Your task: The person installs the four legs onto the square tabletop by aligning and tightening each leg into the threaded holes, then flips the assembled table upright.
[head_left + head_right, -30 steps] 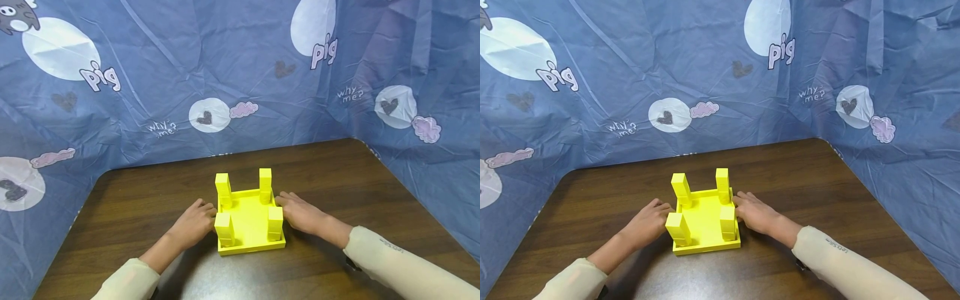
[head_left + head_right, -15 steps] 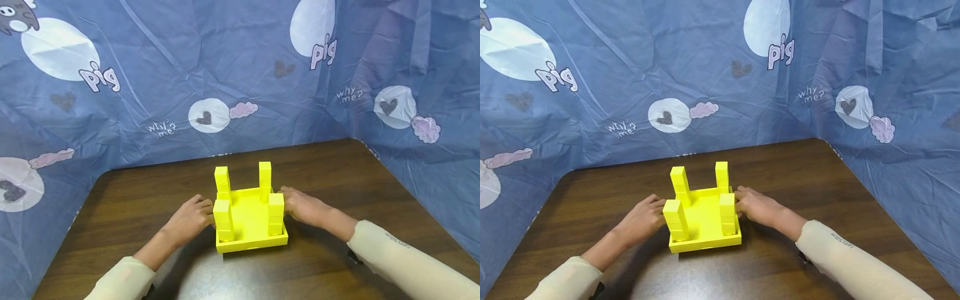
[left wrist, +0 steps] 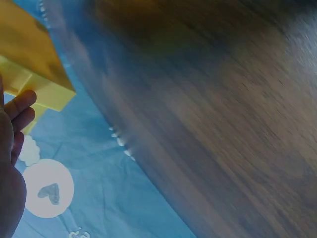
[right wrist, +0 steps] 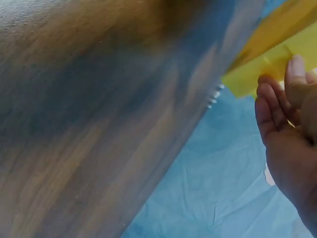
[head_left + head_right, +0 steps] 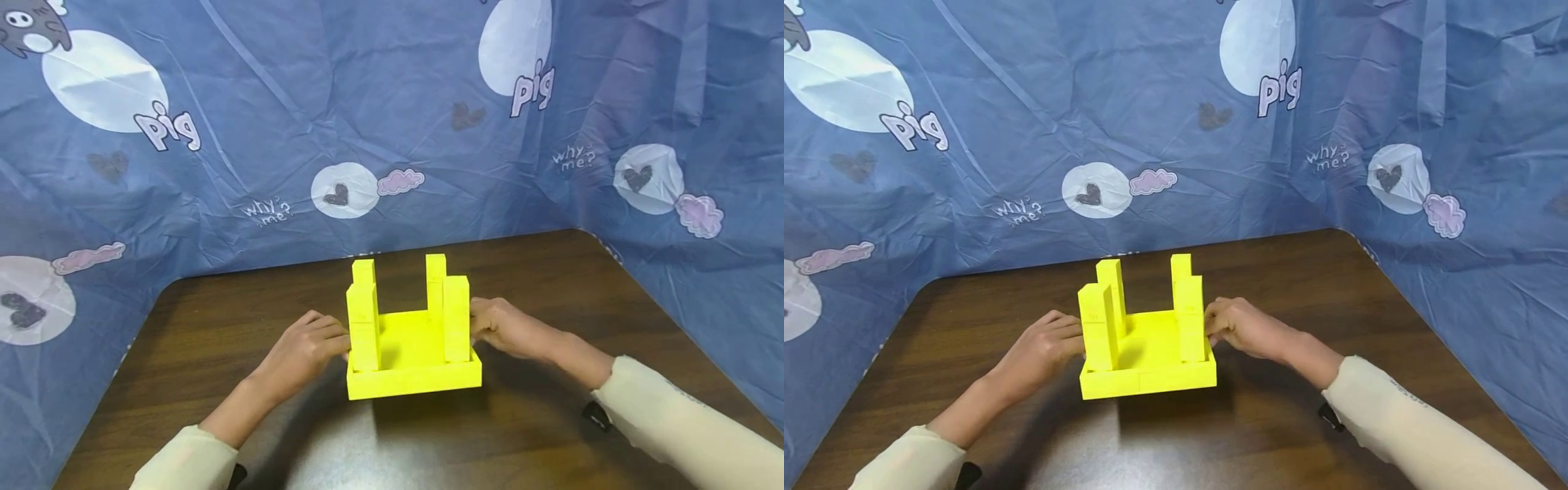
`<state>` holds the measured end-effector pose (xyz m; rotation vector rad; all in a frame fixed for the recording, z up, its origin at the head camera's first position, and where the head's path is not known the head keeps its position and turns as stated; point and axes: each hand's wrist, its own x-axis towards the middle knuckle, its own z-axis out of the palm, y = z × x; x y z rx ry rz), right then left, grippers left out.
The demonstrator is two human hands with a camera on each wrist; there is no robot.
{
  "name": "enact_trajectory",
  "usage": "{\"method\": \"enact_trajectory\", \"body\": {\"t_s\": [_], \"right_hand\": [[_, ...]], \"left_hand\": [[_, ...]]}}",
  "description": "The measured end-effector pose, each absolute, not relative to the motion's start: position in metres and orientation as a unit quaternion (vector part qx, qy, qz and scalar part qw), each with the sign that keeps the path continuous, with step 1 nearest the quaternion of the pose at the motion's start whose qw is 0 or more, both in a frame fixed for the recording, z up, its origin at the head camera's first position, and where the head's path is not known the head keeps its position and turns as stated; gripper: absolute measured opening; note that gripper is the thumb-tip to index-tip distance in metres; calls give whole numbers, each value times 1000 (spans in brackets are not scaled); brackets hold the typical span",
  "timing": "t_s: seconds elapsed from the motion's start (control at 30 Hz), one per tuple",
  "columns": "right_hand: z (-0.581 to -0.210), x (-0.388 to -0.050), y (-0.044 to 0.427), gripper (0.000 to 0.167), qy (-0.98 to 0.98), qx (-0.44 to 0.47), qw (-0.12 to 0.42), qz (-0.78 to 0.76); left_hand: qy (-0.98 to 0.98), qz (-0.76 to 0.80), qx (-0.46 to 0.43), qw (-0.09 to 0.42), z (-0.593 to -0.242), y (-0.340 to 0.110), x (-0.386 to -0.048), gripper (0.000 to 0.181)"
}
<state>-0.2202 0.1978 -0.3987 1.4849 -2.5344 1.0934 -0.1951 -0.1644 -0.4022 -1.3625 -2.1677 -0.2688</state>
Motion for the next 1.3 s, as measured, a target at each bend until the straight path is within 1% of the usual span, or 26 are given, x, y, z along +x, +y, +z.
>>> {"method": "enact_trajectory", "body": {"t_s": [0.07,0.17,0.3,0.4,0.6,0.7,0.8,0.9,1.03,1.13,1.3], "right_hand": [[-396,-221,202,29,-801,479,33,358],[-391,-220,205,32,-796,461,19,392],[-385,-219,210,38,-798,434,-11,418],[-382,-218,212,41,-802,418,-24,427],[-379,-218,213,35,-799,416,-28,432],[-378,-217,213,35,-795,415,-32,441],[-376,-217,212,30,-792,411,-41,451],[-373,-217,213,21,-795,397,-52,456],[-370,-216,215,16,-797,378,-72,466],[-369,-215,216,16,-795,365,-87,477],[-369,-213,215,23,-789,348,-111,495]], "left_hand": [[-807,-126,-502,284,-399,-162,-194,16],[-802,-166,-497,288,-394,-160,-193,17],[-794,-216,-491,287,-389,-158,-192,31],[-792,-226,-488,288,-386,-157,-193,35],[-794,-223,-486,291,-382,-156,-192,34],[-794,-226,-484,291,-381,-156,-192,35],[-796,-238,-477,287,-379,-156,-192,36],[-805,-250,-461,279,-377,-156,-191,32],[-826,-267,-428,251,-372,-155,-188,31],[-840,-298,-403,208,-369,-154,-186,30],[-851,-343,-375,133,-364,-153,-185,12]]}}
